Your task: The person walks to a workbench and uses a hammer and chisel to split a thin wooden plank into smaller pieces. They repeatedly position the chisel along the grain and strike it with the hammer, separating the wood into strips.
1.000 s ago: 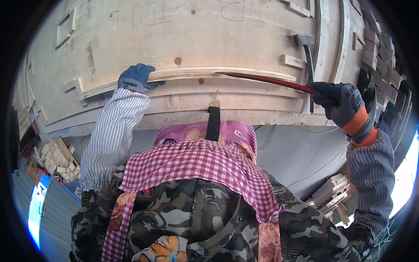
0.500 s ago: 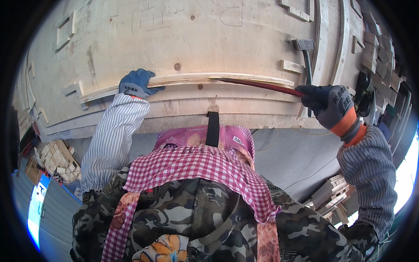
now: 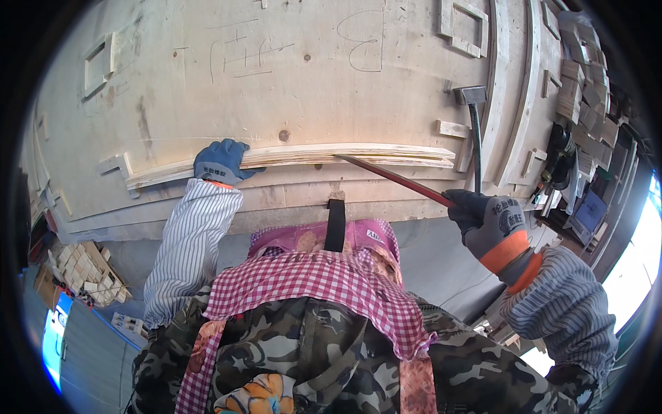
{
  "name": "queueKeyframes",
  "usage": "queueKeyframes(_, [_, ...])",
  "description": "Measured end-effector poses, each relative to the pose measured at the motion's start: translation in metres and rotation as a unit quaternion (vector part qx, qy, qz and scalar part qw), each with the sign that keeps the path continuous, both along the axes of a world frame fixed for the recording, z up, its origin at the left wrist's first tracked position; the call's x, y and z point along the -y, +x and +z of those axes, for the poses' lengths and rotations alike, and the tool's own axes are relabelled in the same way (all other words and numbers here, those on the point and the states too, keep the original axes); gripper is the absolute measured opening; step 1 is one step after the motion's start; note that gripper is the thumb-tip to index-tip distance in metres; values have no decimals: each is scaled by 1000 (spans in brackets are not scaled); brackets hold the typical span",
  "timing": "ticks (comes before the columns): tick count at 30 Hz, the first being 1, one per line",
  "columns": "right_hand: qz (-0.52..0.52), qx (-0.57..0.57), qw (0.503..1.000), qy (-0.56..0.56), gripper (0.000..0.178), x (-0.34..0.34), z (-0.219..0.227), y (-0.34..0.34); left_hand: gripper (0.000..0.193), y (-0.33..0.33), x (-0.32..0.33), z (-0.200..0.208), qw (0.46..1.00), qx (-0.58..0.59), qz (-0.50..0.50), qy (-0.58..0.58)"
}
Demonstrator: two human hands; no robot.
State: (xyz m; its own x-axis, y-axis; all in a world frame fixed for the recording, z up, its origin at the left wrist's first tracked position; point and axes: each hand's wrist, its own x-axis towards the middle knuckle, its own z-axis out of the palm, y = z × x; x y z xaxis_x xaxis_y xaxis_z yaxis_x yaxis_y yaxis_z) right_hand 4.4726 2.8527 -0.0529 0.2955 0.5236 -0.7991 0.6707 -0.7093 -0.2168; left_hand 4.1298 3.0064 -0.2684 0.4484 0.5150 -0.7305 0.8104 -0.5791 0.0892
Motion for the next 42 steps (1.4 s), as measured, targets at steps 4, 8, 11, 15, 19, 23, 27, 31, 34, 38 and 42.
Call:
queueKeyframes(4, [-43, -5, 996, 78, 32, 38, -11, -12, 71, -1, 3, -1, 1000, 6, -4, 11])
queueKeyframes(8, [-47, 22, 991, 126, 31, 65, -19, -25, 71, 3, 4, 3, 1000, 5, 12, 24])
queueKeyframes(11, [-51, 81, 990, 101, 30, 74, -21, -34, 73, 9, 4, 4, 1000, -15, 9, 20])
queueKeyframes(15, [53, 132, 972, 189, 27, 81, -24, -39, 75, 11, 6, 7, 999, -26, 10, 34])
queueKeyframes(19, [28, 153, 968, 198, 29, 103, -40, -56, 74, 10, 5, 6, 999, -15, 7, 50])
queueKeyframes(23, [14, 171, 963, 208, 32, 132, -57, -73, 72, 9, 5, 0, 998, -12, 4, 55])
queueKeyframes(27, [-107, 34, 975, 192, 35, 154, -78, -75, 72, 4, 15, -1, 993, 20, 24, 110])
queueKeyframes(31, [-298, -153, 933, 131, 29, 180, -107, -71, 77, 3, 24, 4, 992, 34, 16, 122])
queueKeyframes(34, [-280, -162, 935, 146, 24, 207, -144, -83, 81, 9, 27, 8, 994, 28, -26, 100])
queueKeyframes(38, [-213, -129, 936, 250, 20, 239, -213, -106, 86, 43, 30, -4, 980, 103, -145, 93])
queueKeyframes(42, [-282, -175, 922, 201, 27, 256, -262, -112, 85, 88, 39, -34, 931, 243, -237, 133])
